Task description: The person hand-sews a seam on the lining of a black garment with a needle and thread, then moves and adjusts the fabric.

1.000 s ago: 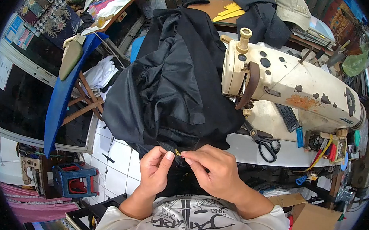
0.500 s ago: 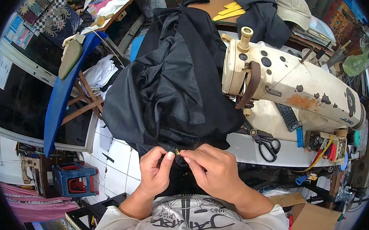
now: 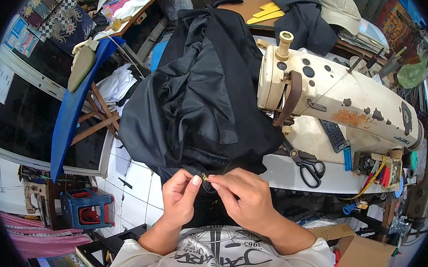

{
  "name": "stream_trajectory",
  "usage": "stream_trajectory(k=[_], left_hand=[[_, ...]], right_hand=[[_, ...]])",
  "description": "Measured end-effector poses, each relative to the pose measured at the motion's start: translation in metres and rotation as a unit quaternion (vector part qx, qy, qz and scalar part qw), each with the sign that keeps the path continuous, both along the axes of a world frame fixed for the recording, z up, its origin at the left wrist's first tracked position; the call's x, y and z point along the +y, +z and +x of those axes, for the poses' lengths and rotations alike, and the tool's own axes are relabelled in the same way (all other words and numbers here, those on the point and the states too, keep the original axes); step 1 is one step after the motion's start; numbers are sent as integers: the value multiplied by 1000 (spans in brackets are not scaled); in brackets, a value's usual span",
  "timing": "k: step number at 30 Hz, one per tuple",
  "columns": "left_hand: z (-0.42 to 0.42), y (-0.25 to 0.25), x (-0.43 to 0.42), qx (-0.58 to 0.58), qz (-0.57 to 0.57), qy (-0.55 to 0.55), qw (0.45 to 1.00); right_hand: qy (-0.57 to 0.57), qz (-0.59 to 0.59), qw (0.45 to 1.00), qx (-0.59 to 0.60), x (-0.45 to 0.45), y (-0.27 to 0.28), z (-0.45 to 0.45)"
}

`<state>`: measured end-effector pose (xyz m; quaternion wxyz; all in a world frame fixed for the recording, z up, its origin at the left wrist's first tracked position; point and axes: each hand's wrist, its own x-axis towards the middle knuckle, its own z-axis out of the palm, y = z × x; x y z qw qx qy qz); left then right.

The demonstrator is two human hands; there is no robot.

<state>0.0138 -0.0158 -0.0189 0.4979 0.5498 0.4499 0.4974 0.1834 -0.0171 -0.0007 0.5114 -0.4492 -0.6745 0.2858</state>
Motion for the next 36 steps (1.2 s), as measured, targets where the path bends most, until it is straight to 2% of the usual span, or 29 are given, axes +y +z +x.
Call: stream_trajectory(k=[11,16,17,18,19,21,24,26,28,36], left_hand=[[1,8,0,6,-2,-20,1000],[2,3,3,39,25,-9,999],[3,4,4,78,43,17,996],[4,5,6,117,61,42,990],[2,-8,11,85,11,59,995],[-3,-14,16,8,-14,45,999],[-2,-7,9,-23,-10,21,999],[0,-6,7,-45,-17,11,999],[-2,-6,5,-25,-7,10,1000],[-3,-2,3,26,20,16,999]], right_hand=[[23,-37,997,69,2,-9,0],[58,69,995,46,10,-13,5],[58,70,995,46,9,-10,6],[126,95,986,50,6,-5,8],[195,118,972,53,3,0,9],[181,119,976,37,0,1,7],[84,49,993,64,6,-11,13],[74,33,995,52,4,-3,14],[47,6,998,34,3,0,13],[14,21,1000,-18,3,0,6]])
